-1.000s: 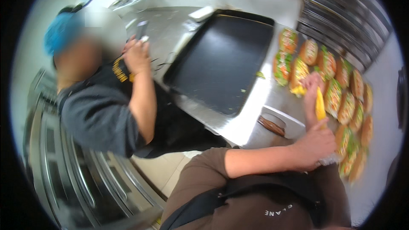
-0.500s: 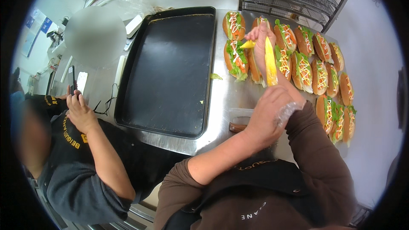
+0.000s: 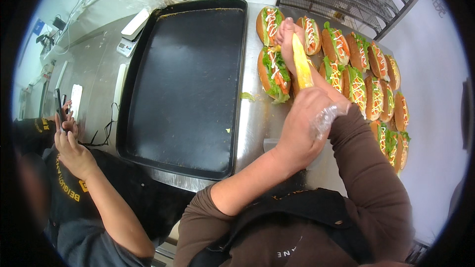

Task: The person assembles hot dogs by piping white sauce onto buns containing sausages and lettuce, then pipes yellow sauce onto the same buns. The person briefly moves to a small stove to stir a pan before returning to finish the hot dogs.

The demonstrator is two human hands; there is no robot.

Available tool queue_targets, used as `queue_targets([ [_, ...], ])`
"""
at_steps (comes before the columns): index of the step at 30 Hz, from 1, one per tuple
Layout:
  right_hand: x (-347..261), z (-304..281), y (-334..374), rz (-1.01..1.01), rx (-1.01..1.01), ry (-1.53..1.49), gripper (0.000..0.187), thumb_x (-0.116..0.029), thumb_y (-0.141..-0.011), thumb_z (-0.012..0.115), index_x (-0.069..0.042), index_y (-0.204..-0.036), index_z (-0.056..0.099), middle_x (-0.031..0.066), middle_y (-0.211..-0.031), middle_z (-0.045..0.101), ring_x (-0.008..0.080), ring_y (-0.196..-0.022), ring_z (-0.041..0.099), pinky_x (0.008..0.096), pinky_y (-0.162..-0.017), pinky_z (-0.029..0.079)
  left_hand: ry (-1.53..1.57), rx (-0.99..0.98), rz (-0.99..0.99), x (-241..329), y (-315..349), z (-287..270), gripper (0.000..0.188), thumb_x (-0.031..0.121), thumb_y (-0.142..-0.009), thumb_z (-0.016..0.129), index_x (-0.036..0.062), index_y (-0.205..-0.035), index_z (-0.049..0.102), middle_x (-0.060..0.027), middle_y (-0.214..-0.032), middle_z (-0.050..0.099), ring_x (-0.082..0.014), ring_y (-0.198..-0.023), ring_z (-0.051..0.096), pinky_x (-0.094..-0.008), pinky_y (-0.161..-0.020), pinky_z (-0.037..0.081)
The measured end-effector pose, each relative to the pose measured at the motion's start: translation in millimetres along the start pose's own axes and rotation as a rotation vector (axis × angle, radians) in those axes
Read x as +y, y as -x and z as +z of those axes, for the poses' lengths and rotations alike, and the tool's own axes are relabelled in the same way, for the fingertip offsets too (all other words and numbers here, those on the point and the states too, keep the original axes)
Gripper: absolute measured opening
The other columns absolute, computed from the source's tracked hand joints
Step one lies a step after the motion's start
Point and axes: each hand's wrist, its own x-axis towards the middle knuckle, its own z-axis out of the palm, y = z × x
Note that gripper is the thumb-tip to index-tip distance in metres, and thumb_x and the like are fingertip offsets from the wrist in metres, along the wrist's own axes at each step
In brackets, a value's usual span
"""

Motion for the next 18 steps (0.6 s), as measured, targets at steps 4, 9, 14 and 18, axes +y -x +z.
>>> queue_targets([
  [4, -9, -10, 10, 0.033, -0.019, 0.029, 0.050, -0.041, -0.104, 0.035, -0.013, -0.063, 0.032, -0.0024, -0.056, 0.033, 0.0092, -0.051, 0.030, 0.0249, -0.050, 0.032, 0.050, -0.087, -0.027, 9, 5, 5, 0.022, -0.007, -0.076, 0.057, 0.0012, -0.096, 0.062, -0.0158, -0.095, 0.055, -0.0371, -0.101, 0.051, -0.0423, -0.092, 0.041],
  [9, 0, 7, 6, -0.002, -0.062, 0.018, 0.048, -0.039, -0.104, 0.036, -0.012, -0.064, 0.033, -0.0031, -0.056, 0.032, 0.0084, -0.051, 0.029, 0.0242, -0.049, 0.030, 0.012, -0.007, -0.019, 6, 4, 4, 0.021, -0.005, -0.075, 0.058, 0.0011, -0.095, 0.062, -0.0155, -0.094, 0.055, -0.0369, -0.100, 0.051, -0.0423, -0.092, 0.041],
  [14, -9, 2, 16, 0.066, -0.047, 0.063, 0.048, -0.039, -0.104, 0.036, -0.013, -0.065, 0.033, -0.0029, -0.058, 0.032, 0.0074, -0.051, 0.028, 0.0237, -0.049, 0.026, 0.037, -0.029, 0.007, 14, 10, 0, 0.017, -0.002, -0.075, 0.060, 0.0006, -0.092, 0.060, -0.0146, -0.093, 0.055, -0.0365, -0.099, 0.051, -0.0419, -0.091, 0.041],
  [18, -29, -12, 31, 0.050, -0.043, -0.016, 0.053, -0.045, -0.102, 0.039, -0.013, -0.061, 0.035, -0.0049, -0.056, 0.033, 0.0065, -0.051, 0.028, 0.0247, -0.047, 0.024, 0.138, -0.094, 0.019, 25, 16, 11, 0.017, 0.001, -0.075, 0.061, 0.0013, -0.091, 0.057, -0.0131, -0.093, 0.055, -0.0359, -0.099, 0.052, -0.0418, -0.090, 0.041],
])
